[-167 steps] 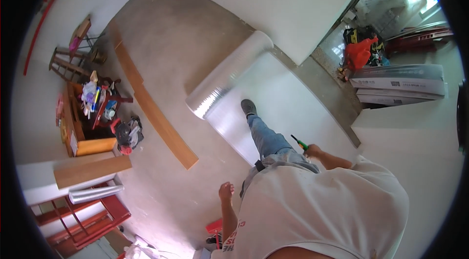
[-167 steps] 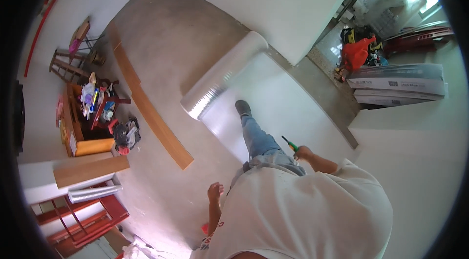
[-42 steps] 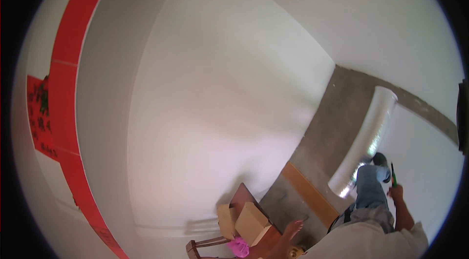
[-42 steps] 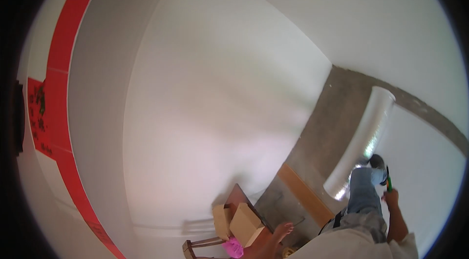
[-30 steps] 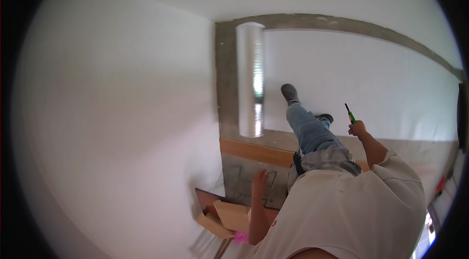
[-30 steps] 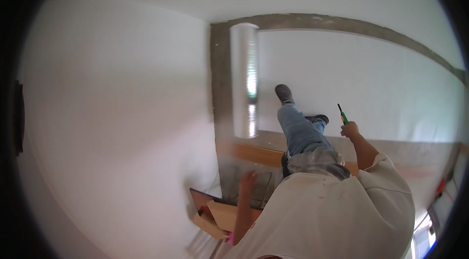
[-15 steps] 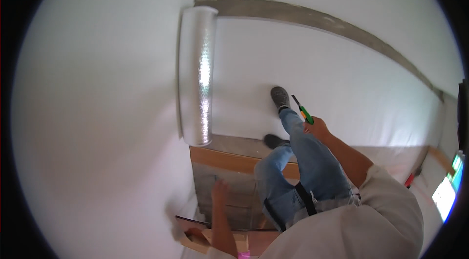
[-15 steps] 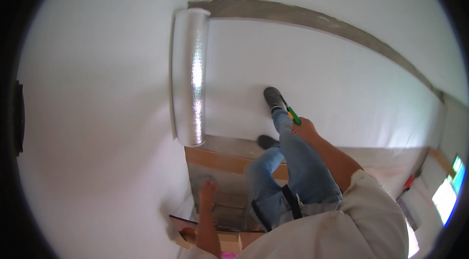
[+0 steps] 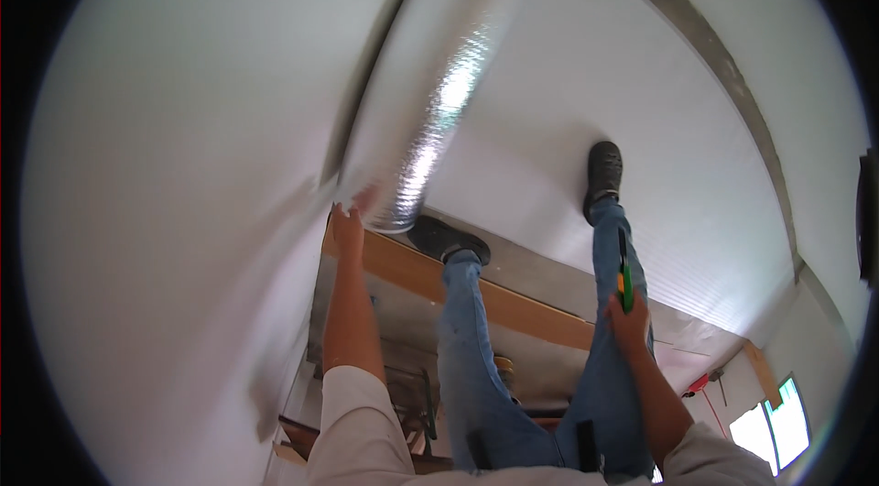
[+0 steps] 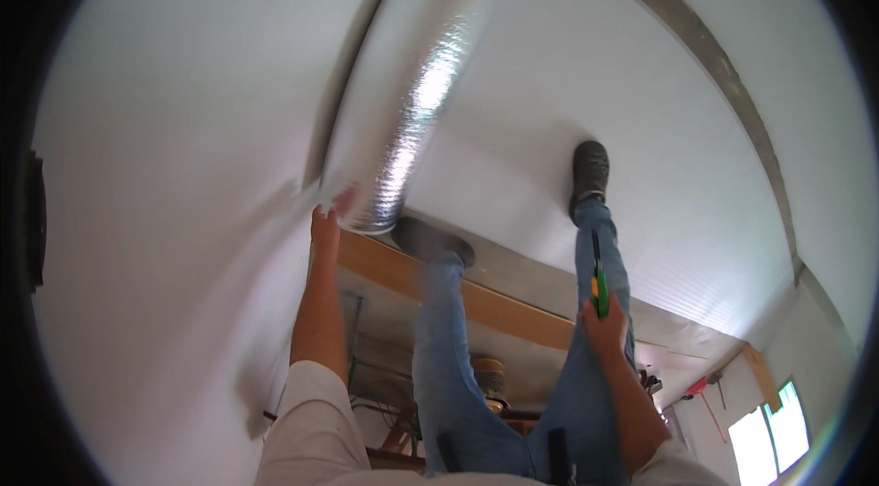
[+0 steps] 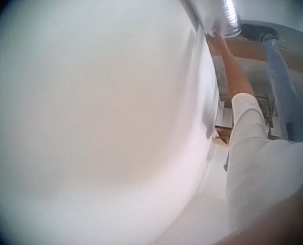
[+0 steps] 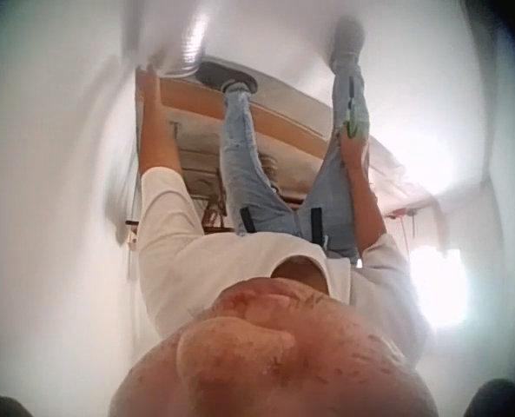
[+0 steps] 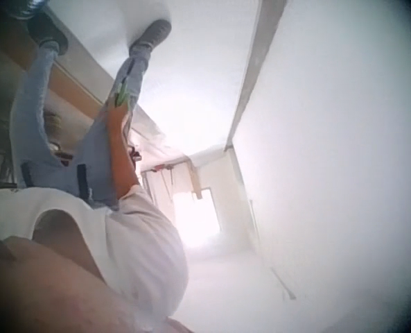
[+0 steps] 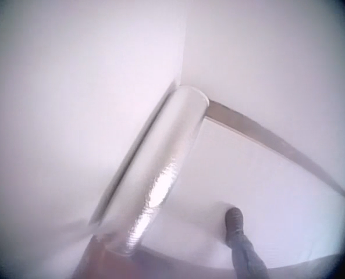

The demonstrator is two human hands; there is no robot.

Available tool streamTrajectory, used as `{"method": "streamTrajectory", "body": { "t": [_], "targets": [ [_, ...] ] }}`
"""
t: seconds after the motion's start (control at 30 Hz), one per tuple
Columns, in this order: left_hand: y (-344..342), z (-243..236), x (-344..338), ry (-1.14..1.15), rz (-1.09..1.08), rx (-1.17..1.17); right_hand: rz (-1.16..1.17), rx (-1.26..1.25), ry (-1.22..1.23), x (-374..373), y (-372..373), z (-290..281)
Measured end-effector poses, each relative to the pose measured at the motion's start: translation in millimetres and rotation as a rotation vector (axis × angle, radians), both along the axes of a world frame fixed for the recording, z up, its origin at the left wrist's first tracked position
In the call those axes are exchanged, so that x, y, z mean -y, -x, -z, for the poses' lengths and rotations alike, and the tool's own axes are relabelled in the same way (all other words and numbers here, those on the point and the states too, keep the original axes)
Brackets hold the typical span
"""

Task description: Installing white underlayment and wooden flooring planks.

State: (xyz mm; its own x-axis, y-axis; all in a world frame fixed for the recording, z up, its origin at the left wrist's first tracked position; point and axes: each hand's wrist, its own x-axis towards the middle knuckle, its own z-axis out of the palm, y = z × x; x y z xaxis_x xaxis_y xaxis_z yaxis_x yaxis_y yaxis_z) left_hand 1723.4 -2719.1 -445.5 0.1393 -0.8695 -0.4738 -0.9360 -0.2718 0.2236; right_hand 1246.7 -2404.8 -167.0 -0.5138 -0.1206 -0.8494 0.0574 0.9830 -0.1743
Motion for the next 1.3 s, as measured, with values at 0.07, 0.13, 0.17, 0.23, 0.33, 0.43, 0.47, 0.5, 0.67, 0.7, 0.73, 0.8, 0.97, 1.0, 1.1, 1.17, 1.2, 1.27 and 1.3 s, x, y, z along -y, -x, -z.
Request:
{"method": "streamTrajectory", "body": {
  "t": [0.07,0.13,0.17,0.23,0.33,0.43,0.47,0.5,0.67,0.7,0.73,0.8,0.97,1.0,1.1,1.17,1.2,1.27,1.3],
  "targets": [
    [-24,37,28,0.026,-0.163,0.045,-0.422,-0.213,-0.01,-41,-37,21],
    [-26,65,37,0.02,-0.326,0.066,-0.523,-0.189,-0.007,-41,-58,25],
    [-1,74,37,-0.137,-0.51,-0.192,-0.629,-0.179,-0.006,-41,-60,22],
    [1,79,48,-0.27,-0.697,-0.434,-0.515,-0.151,-0.071,-29,-68,26],
    [-22,79,57,-0.262,-0.713,-0.365,-0.333,-0.076,-0.145,-9,-75,31],
    [-29,74,51,-0.383,-0.866,-0.541,-0.302,-0.072,-0.16,0,-76,28],
    [-25,71,42,-0.465,-0.859,-0.551,-0.339,-0.093,-0.139,1,-74,26],
    [-18,69,35,-0.548,-0.851,-0.562,-0.341,-0.104,-0.149,1,-70,23],
    [-41,78,16,-0.403,-0.68,-0.534,-0.327,-0.069,-0.126,13,-72,23],
    [-43,80,11,-0.227,-0.464,-0.411,-0.33,-0.063,-0.127,14,-72,24],
    [-35,84,7,-0.23,-0.466,-0.423,-0.336,-0.078,-0.105,15,-70,22],
    [-19,87,-1,-0.165,-0.356,-0.247,-0.344,-0.102,-0.081,14,-64,18],
    [5,52,-24,-0.062,-0.399,-0.203,-0.215,-0.009,-0.08,-10,-56,29],
    [13,33,-26,-0.107,-0.424,-0.207,-0.213,-0.015,-0.079,-9,-55,27],
    [-1,9,-55,-0.212,-0.845,-0.605,-0.144,0.057,-0.045,2,-54,21],
    [13,-6,-74,-0.279,-1.002,-0.681,-0.214,0.072,-0.116,3,-53,24],
    [21,-12,-81,-0.35,-1.166,-0.751,-0.208,0.065,-0.109,-2,-55,28],
    [35,-26,-98,-0.381,-1.16,-0.803,-0.104,0.127,-0.073,-11,-59,32],
    [40,-30,-108,-0.421,-1.164,-0.84,-0.095,0.119,-0.081,-9,-59,36]
  ]
}}
